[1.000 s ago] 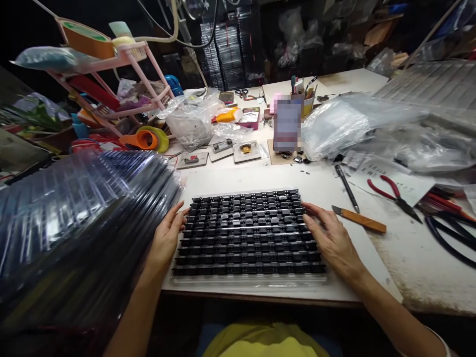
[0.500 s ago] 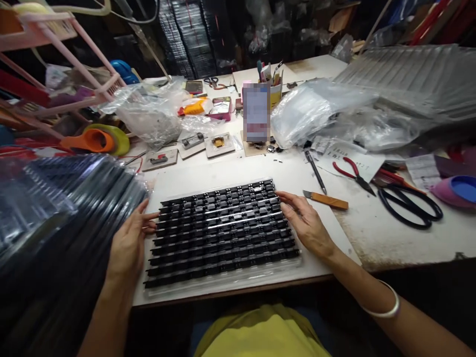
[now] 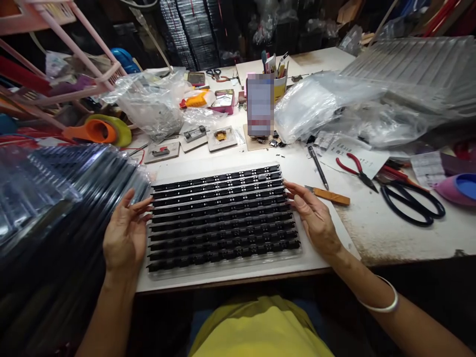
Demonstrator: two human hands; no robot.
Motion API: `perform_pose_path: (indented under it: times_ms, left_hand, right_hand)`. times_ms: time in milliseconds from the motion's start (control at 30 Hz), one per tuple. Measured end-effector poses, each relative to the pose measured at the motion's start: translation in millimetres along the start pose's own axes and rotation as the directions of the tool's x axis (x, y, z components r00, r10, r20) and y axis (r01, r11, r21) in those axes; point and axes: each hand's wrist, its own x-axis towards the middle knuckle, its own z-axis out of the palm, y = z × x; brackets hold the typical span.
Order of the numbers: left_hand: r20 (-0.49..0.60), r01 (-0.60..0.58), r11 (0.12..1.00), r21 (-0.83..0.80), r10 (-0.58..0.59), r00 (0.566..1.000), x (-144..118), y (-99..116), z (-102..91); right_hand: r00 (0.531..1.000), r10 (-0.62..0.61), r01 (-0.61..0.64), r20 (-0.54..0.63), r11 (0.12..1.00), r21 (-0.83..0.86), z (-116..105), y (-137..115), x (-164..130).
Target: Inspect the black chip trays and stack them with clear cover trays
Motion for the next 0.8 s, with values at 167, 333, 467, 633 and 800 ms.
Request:
perform_pose_path:
  times_ms: [167, 333, 467, 633, 800]
  left_hand:
    - [0.006, 0.000, 1.000, 0.002, 0.000, 1.000, -0.5, 1.3, 0.8]
    - [0.004, 0.018, 1.000, 0.007, -0.018, 1.000, -0.2, 1.2, 1.4]
    - [-0.003, 0.035, 0.999, 0.016, -0.035, 0.999, -0.2, 1.7, 3.7]
    - [-0.001, 0.050, 0.997, 0.054, -0.050, 0.999, -0.4, -1.2, 4.5]
    - [-0.011, 0.089, 0.988, 0.127, -0.088, 0.996, 10.9, -17.7, 4.2]
  right_hand:
    - [1.000, 0.000, 0.000, -0.019, 1.000, -0.014, 2.0, -3.0, -0.2]
    - [1.000, -0.017, 0.018, -0.013, 1.000, 0.018, 1.7, -3.8, -0.3]
    - [0.998, -0.058, 0.057, 0.014, 0.998, 0.021, -0.1, -3.9, -1.0]
    - [0.996, -0.084, 0.085, 0.029, 0.996, -0.038, -1.1, -3.5, 0.6]
    - [0.999, -0.029, 0.037, 0.042, 0.974, -0.225, -1.1, -3.0, 2.9]
